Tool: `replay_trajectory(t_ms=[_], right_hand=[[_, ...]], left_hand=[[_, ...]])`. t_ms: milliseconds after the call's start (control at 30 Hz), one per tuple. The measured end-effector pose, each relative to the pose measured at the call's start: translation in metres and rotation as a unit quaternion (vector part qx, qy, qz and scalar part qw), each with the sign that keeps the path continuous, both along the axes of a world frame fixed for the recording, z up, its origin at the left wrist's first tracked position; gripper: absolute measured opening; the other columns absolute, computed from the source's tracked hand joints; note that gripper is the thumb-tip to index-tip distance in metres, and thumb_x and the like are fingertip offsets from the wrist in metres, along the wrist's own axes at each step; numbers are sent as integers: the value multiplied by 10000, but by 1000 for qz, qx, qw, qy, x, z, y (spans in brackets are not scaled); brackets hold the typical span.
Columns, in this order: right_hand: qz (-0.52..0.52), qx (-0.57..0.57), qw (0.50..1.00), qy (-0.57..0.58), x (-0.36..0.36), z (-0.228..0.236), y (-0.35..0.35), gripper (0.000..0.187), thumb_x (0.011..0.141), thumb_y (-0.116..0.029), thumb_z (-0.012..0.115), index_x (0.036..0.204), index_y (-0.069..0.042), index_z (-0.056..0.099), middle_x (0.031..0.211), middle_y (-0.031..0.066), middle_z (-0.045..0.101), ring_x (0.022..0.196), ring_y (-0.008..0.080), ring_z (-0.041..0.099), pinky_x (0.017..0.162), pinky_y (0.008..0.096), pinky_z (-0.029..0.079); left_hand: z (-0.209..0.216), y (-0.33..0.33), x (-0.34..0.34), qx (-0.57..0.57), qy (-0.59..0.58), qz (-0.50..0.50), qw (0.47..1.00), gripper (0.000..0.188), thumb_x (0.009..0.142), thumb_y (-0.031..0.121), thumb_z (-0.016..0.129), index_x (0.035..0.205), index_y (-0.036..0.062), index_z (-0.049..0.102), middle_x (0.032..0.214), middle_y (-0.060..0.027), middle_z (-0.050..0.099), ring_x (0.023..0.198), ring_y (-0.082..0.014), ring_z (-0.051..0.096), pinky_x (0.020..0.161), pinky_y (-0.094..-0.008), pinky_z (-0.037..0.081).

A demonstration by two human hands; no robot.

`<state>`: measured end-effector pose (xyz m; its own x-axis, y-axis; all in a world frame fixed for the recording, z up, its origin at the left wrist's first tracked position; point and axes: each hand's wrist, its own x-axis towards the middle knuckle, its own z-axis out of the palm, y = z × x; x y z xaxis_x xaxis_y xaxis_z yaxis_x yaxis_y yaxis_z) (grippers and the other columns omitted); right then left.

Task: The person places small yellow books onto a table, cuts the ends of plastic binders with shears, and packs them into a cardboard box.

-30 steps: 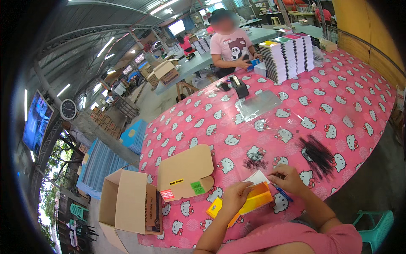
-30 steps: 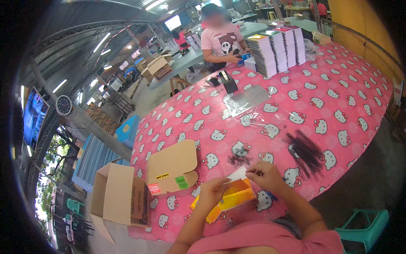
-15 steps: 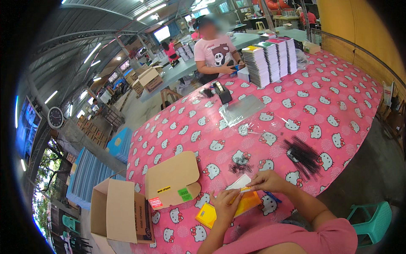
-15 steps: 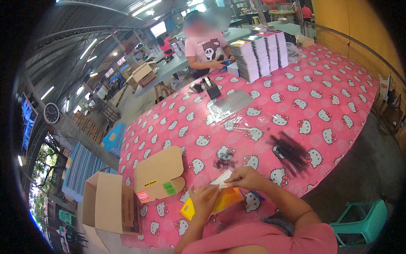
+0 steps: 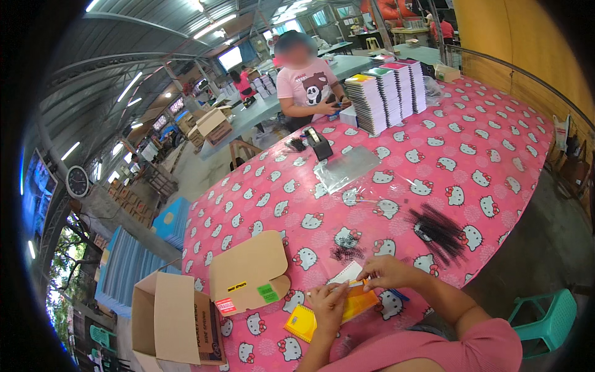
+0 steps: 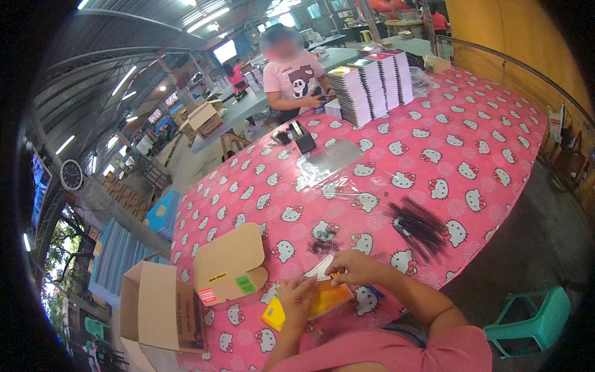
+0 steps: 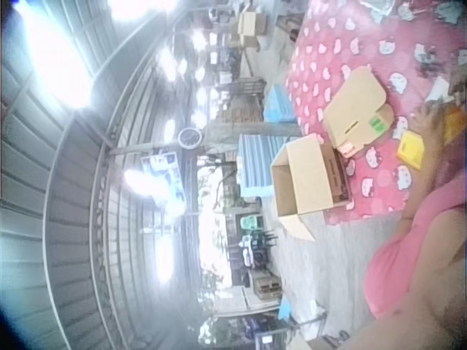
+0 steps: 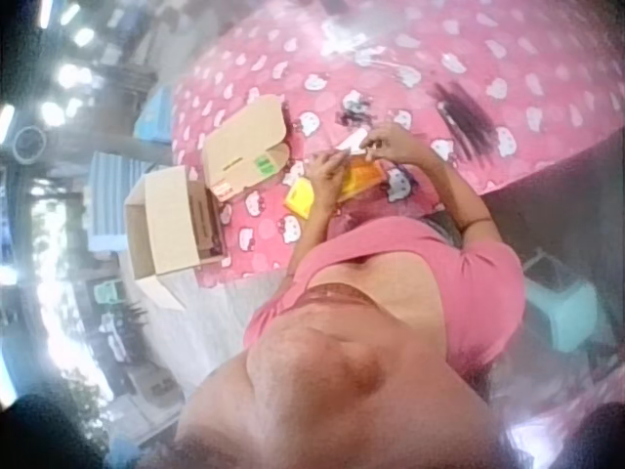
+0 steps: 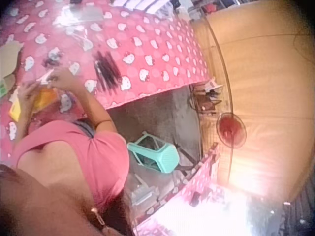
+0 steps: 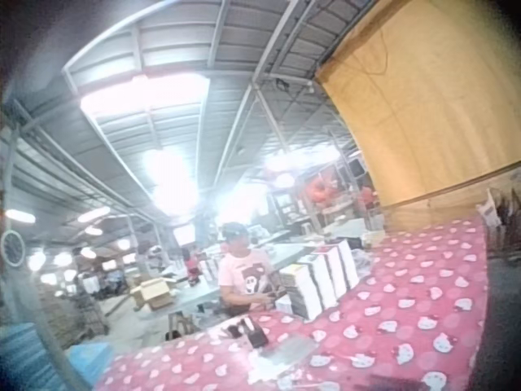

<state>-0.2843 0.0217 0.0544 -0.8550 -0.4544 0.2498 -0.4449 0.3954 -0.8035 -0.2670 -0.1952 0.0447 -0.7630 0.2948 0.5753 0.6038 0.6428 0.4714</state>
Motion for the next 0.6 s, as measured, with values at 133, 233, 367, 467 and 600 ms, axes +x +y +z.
replay_trajectory(t_ms=[133, 233, 367, 467, 600], right_hand=[[-30, -50, 998, 33, 0, -7, -16, 274, 712, -219, 713, 919, -42, 679, 791, 97, 604, 721, 206, 605, 646, 314, 475], [-101, -38, 994, -5, 16, -1, -10, 271, 721, -225, 708, 916, -40, 679, 801, 100, 611, 721, 202, 604, 650, 313, 475], [-63, -57, 996, -8, 17, 0, -12, 236, 736, -204, 691, 899, -34, 681, 802, 113, 613, 734, 228, 608, 663, 320, 479], [-61, 21, 998, 25, 18, 3, -16, 267, 783, -202, 640, 985, -28, 648, 838, 138, 612, 758, 273, 607, 678, 347, 481], [-138, 28, 988, 68, 27, 4, -22, 257, 833, -222, 570, 1013, -39, 576, 872, 132, 592, 789, 307, 599, 682, 393, 477]], left_hand=[[-1, -4, 1, 33, -23, 9, 999, 255, 698, 190, 737, 952, 180, 712, 841, 22, 629, 809, -185, 486, 796, -349, 320], [9, 6, 4, 47, 11, 14, 999, 238, 701, 202, 743, 935, 169, 714, 825, 19, 625, 795, -181, 483, 781, -337, 326], [7, 6, 6, 33, -11, 33, 999, 213, 700, 218, 751, 901, 159, 717, 817, 22, 624, 816, -173, 489, 784, -337, 324], [9, 10, 7, 47, 4, 43, 998, 212, 693, 199, 754, 897, 160, 715, 835, 24, 633, 830, -174, 490, 792, -343, 324], [9, 13, 8, 39, 14, 44, 998, 217, 682, 174, 753, 894, 159, 711, 855, 25, 642, 842, -177, 496, 806, -353, 322]])
